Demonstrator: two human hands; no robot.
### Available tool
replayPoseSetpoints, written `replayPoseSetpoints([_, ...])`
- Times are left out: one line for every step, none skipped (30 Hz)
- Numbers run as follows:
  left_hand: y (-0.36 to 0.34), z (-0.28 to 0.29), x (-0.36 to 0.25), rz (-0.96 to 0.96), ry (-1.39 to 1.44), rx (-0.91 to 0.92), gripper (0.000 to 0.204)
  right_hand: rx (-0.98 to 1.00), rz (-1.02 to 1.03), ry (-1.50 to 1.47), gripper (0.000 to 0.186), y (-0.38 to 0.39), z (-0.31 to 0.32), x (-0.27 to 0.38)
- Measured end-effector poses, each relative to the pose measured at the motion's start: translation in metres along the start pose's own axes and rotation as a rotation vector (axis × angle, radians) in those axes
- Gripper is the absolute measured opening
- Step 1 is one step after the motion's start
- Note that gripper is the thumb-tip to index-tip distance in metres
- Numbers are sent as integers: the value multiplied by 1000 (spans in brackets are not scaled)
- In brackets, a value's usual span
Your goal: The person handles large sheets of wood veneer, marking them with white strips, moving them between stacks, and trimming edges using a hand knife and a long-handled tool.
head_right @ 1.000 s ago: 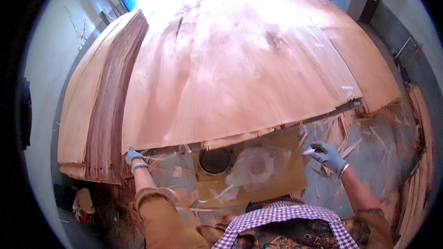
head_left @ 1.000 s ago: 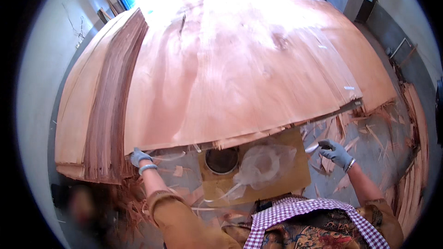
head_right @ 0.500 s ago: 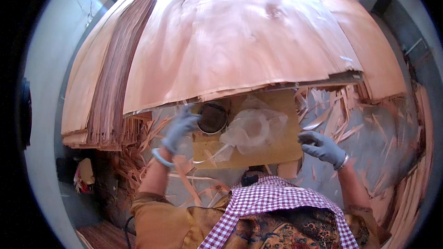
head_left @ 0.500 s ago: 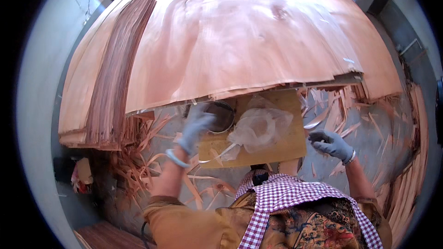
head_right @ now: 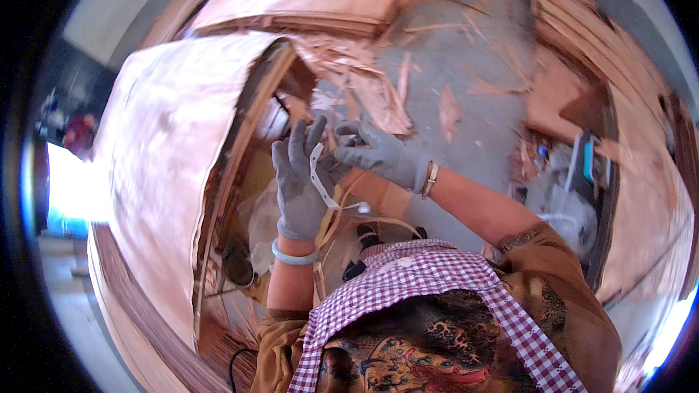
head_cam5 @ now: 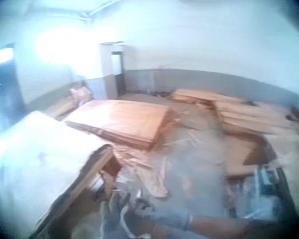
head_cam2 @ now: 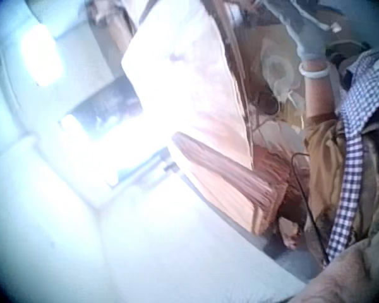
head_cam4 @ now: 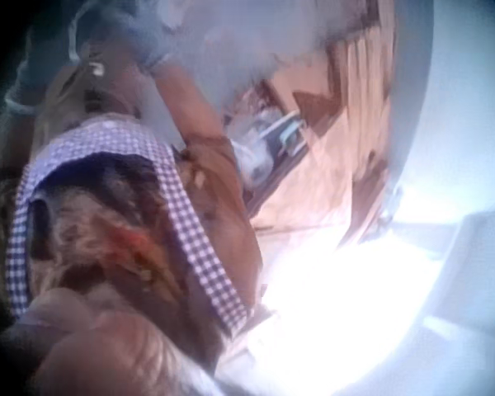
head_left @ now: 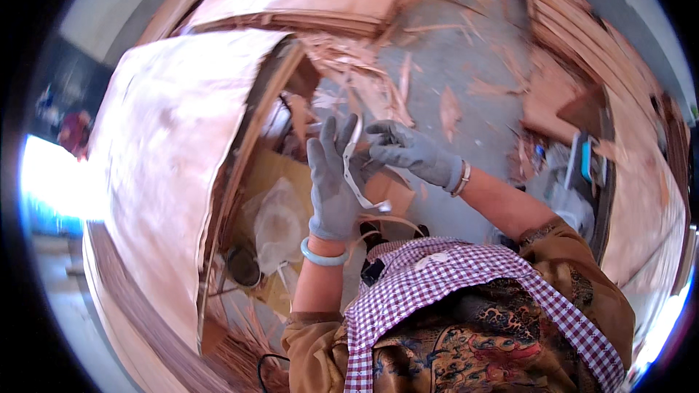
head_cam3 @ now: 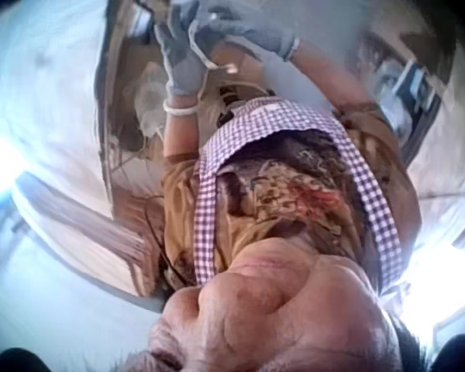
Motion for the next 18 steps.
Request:
replayPoseSetpoints([-12, -6, 16, -33, -174, 47, 70, -44, 67, -21, 44, 11, 20, 2])
replayPoseSetpoints([-23, -9, 30, -25, -168, 53, 71, -150, 150, 145, 42, 19, 35, 1])
replayPoseSetpoints([-32, -9, 37, -10, -166, 65, 72, -269, 250, 308, 41, 27, 41, -1])
replayPoseSetpoints([-42, -14, 48, -22, -160, 97, 74, -376, 394, 477, 40, 37, 51, -2])
replayPoseSetpoints([-50, -20, 58, -1, -142, 87, 69, -301, 296, 390, 39, 45, 54, -10])
replayPoseSetpoints([-59, -28, 65, -30, -208, 114, 70, -315, 251, 438, 39, 51, 57, -18])
replayPoseSetpoints([-64, -37, 71, -83, -275, 170, 72, -329, 280, 492, 39, 57, 56, -26])
replayPoseSetpoints([-69, -48, 77, -115, -345, 215, 73, -349, 256, 532, 36, 62, 58, -33])
replayPoseSetpoints([-73, -56, 83, -75, -238, 256, 71, -361, 211, 410, 34, 67, 59, -42])
replayPoseSetpoints([-77, -63, 88, -48, -225, 243, 70, -355, 220, 339, 32, 72, 60, -46])
replayPoseSetpoints([-80, -67, 91, -38, -222, 240, 69, -359, 210, 286, 30, 76, 60, -50])
replayPoseSetpoints([-81, -70, 93, -30, -222, 231, 67, -400, 146, 248, 28, 80, 60, -53])
replayPoseSetpoints([-82, -71, 97, 50, -139, 233, 65, -373, 179, 118, 27, 84, 58, -53])
replayPoseSetpoints([-83, -71, 99, 70, -158, 264, 64, -389, 160, 5, 25, 89, 58, -51])
replayPoseSetpoints([-83, -69, 102, 91, -177, 292, 62, -406, 172, -107, 23, 94, 57, -48])
replayPoseSetpoints([-84, -66, 104, 61, -192, 360, 61, -412, 109, -116, 22, 100, 56, -46])
replayPoseSetpoints([-85, -59, 108, 86, -169, 360, 56, -423, 74, -119, 21, 106, 54, -42])
replayPoseSetpoints([-87, -53, 112, 53, -145, 401, 52, -414, 113, -115, 20, 113, 53, -36])
Point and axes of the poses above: each hand's wrist, its own y-axis away from the middle knuckle, its own z-axis out of the back of the hand, x = y × z, the point moved 3 cm from there along -y, towards the middle knuckle, and after that the axes turned 14 degrees about -y, right-handed, at the moved point
